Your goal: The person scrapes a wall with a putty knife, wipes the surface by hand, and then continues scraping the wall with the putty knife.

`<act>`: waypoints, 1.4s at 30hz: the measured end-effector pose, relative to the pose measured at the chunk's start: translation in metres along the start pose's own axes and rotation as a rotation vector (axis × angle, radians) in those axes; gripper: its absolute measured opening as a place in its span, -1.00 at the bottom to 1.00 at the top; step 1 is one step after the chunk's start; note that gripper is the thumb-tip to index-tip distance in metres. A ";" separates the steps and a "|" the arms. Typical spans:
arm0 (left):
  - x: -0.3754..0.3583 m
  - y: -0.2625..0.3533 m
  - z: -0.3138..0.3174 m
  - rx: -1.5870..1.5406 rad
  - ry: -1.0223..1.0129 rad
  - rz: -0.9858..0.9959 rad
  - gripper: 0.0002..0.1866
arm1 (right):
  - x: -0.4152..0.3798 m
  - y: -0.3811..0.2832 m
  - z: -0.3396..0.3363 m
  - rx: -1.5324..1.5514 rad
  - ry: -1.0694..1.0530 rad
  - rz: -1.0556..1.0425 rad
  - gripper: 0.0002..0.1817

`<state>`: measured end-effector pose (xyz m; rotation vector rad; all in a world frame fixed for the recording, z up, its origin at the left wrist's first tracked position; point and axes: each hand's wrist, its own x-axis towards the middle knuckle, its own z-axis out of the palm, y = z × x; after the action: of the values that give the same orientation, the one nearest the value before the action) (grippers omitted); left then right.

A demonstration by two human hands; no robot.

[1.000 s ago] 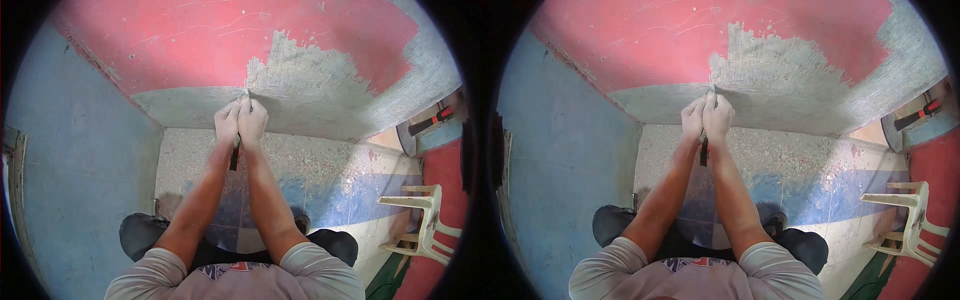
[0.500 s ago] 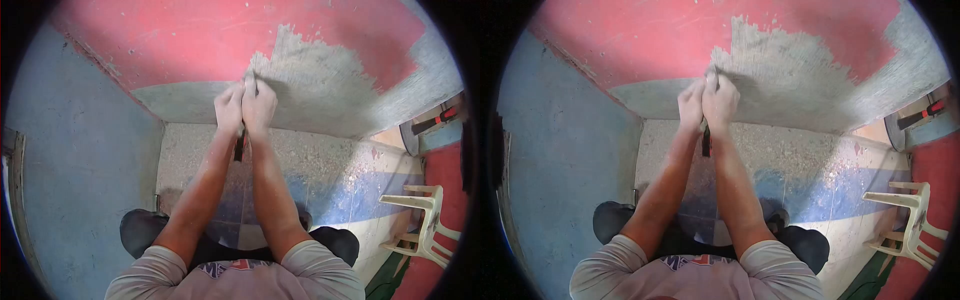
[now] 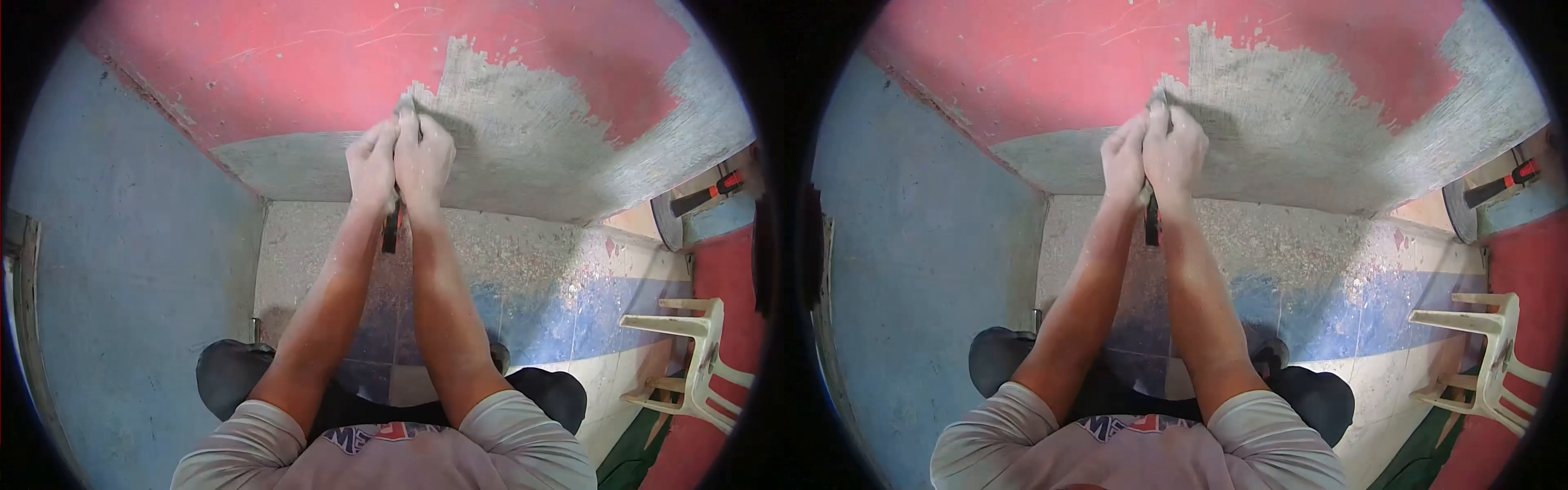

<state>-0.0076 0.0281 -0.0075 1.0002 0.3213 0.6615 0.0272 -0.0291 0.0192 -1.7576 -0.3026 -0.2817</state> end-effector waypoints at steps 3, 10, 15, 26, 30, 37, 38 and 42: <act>0.004 -0.012 -0.007 0.066 0.000 0.087 -0.76 | 0.001 0.001 0.002 0.004 0.014 -0.020 -0.56; -0.013 -0.055 -0.041 0.146 0.057 -0.080 -0.75 | -0.038 0.063 0.014 -0.039 -0.044 0.179 -0.55; 0.002 -0.005 -0.010 -0.029 -0.025 0.009 -0.76 | -0.006 0.004 0.005 -0.025 -0.032 0.096 -0.55; -0.001 -0.028 -0.037 0.254 0.007 0.061 -0.77 | -0.024 0.040 0.018 -0.023 0.008 -0.004 -0.59; 0.003 0.006 -0.010 -0.033 -0.016 -0.037 -0.77 | -0.007 -0.005 0.008 -0.025 -0.020 0.082 -0.57; -0.007 -0.059 -0.053 0.167 0.067 -0.077 -0.74 | -0.040 0.055 0.021 -0.050 -0.030 0.147 -0.59; -0.006 -0.054 -0.050 0.129 0.076 -0.111 -0.74 | -0.039 0.058 0.023 -0.056 -0.039 0.157 -0.59; 0.000 -0.008 -0.026 0.148 0.016 0.011 -0.77 | -0.015 0.012 0.014 -0.008 -0.012 0.048 -0.59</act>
<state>-0.0186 0.0421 -0.0276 1.1382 0.3835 0.6628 0.0176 -0.0185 0.0002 -1.7725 -0.2677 -0.2377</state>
